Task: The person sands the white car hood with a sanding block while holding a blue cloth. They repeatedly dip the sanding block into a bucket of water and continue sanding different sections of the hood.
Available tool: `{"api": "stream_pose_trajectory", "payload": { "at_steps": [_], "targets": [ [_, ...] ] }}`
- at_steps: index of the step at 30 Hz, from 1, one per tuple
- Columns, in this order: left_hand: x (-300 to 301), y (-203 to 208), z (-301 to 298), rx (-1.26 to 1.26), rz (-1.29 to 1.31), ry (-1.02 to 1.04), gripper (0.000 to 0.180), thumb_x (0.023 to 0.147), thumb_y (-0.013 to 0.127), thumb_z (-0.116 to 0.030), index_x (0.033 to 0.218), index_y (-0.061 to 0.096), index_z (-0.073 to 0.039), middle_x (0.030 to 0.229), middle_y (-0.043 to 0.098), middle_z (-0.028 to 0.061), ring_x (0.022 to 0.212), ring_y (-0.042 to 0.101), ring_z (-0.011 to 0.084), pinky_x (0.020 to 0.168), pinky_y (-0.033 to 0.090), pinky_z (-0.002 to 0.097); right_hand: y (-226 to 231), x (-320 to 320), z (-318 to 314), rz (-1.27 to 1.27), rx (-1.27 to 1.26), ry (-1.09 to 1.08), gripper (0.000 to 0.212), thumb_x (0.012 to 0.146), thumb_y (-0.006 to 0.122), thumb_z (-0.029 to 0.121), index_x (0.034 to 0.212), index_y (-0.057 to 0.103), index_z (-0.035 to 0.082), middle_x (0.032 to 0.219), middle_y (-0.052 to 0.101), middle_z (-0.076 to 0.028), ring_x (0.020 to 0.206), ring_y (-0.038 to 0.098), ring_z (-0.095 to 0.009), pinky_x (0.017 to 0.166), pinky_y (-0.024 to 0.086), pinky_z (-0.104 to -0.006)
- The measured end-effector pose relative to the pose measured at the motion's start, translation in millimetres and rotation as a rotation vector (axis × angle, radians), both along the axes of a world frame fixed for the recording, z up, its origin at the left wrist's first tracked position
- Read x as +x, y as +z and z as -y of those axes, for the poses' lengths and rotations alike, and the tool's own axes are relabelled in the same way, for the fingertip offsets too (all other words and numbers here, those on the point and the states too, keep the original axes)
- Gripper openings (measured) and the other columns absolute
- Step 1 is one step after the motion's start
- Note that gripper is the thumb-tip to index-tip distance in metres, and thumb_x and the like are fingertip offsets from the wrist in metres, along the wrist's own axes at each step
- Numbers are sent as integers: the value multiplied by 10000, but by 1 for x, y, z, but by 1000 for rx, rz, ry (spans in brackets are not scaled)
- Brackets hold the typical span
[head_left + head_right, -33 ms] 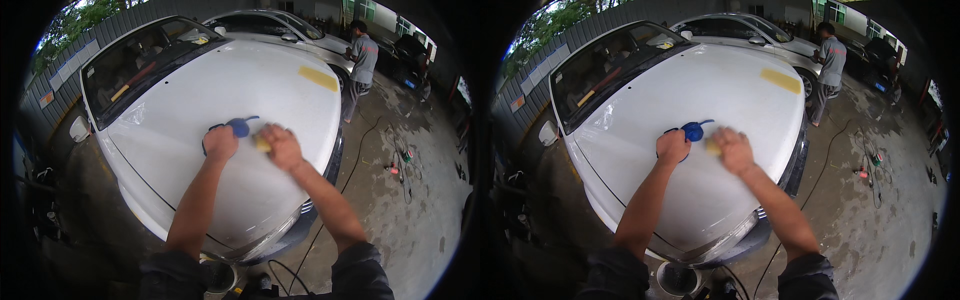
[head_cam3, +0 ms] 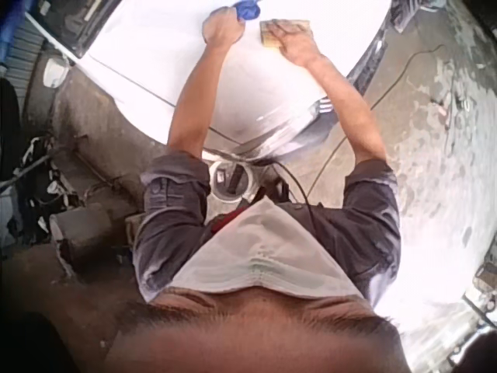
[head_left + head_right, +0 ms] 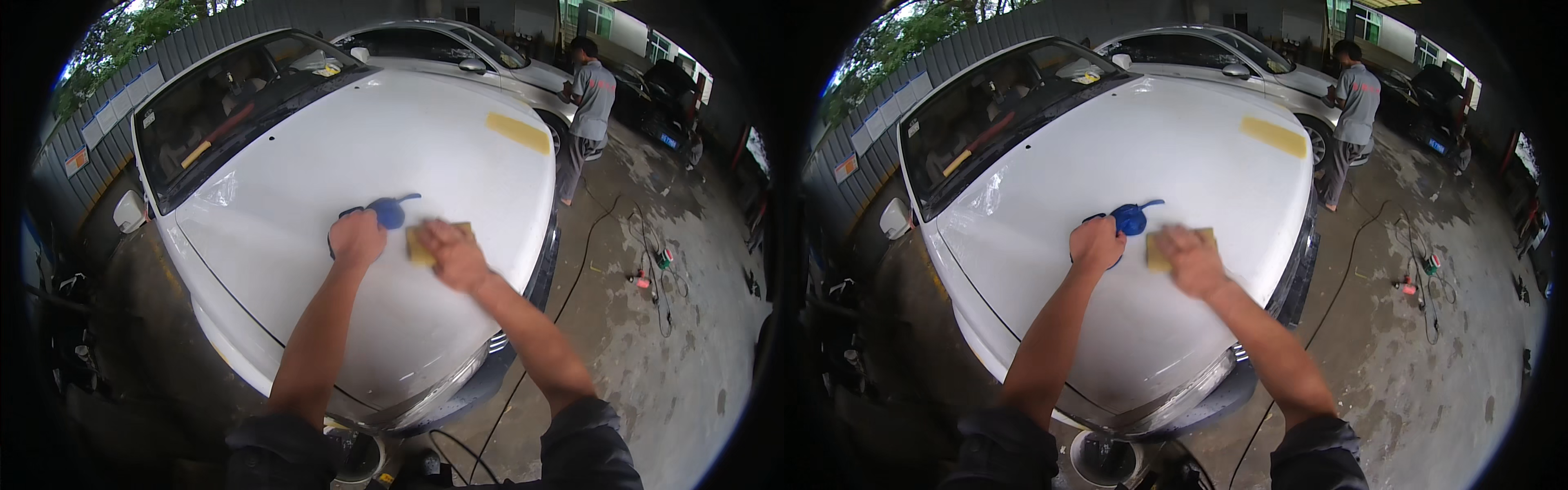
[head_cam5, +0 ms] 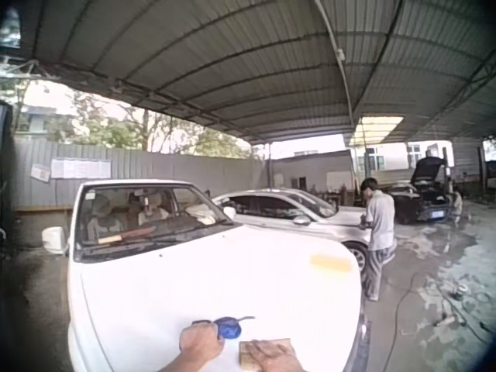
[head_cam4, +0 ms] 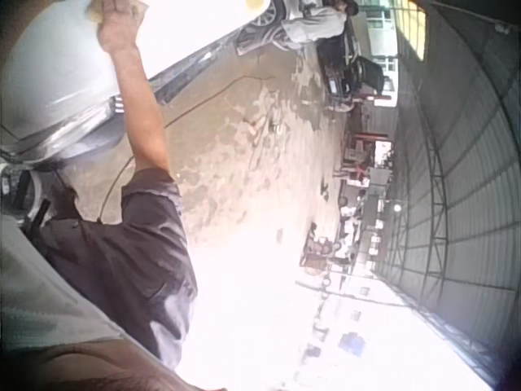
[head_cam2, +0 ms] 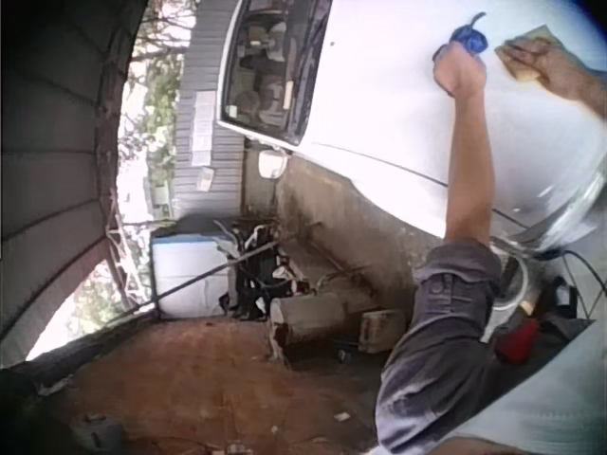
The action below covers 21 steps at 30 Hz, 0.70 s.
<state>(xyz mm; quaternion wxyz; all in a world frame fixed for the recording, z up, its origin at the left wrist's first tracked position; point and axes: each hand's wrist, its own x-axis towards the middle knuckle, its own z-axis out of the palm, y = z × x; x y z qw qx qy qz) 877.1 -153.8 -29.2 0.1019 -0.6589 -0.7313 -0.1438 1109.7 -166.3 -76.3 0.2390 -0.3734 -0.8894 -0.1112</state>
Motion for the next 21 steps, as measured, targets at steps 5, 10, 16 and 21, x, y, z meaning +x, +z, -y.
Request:
{"api": "stream_pose_trajectory", "payload": {
  "at_steps": [5, 10, 16, 21],
  "targets": [
    [-1, -13, 23, 378, -218, -32, 426, 938, 742, -310, 1348, 631, -275, 1325, 675, 27, 1181, 658, 268, 945, 561, 460, 9, 28, 7, 68, -294, 132, 681, 935, 701, 271, 1572, 481, 179, 1604, 494, -120, 1472, 484, -311, 1191, 416, -483],
    [-8, -28, 14, 73, -25, -11, 386, 978, 689, -305, 1359, 675, -363, 1465, 634, -2, 1204, 607, 314, 963, 524, 531, 13, 38, 4, 175, -187, 252, 550, 1060, 564, 411, 1554, 493, 181, 1644, 437, -147, 1527, 408, -353, 1226, 372, -494],
    [20, -28, 21, 334, -41, 218, 249, 892, 776, -369, 1018, 786, -155, 1033, 703, 41, 1009, 653, 291, 779, 583, 445, 15, 61, -10, 155, -274, 551, 609, 1070, 558, 358, 1572, 437, 34, 1632, 424, -195, 1519, 401, -379, 1258, 315, -488],
    [12, -25, 9, 379, -62, 371, 236, 934, 719, -348, 899, 772, -122, 946, 701, 66, 967, 660, 296, 771, 587, 447, 25, 63, -40, 195, -160, 866, 627, 1021, 637, 329, 1541, 469, 22, 1581, 468, -172, 1457, 460, -371, 1208, 358, -496]
  ]
}}
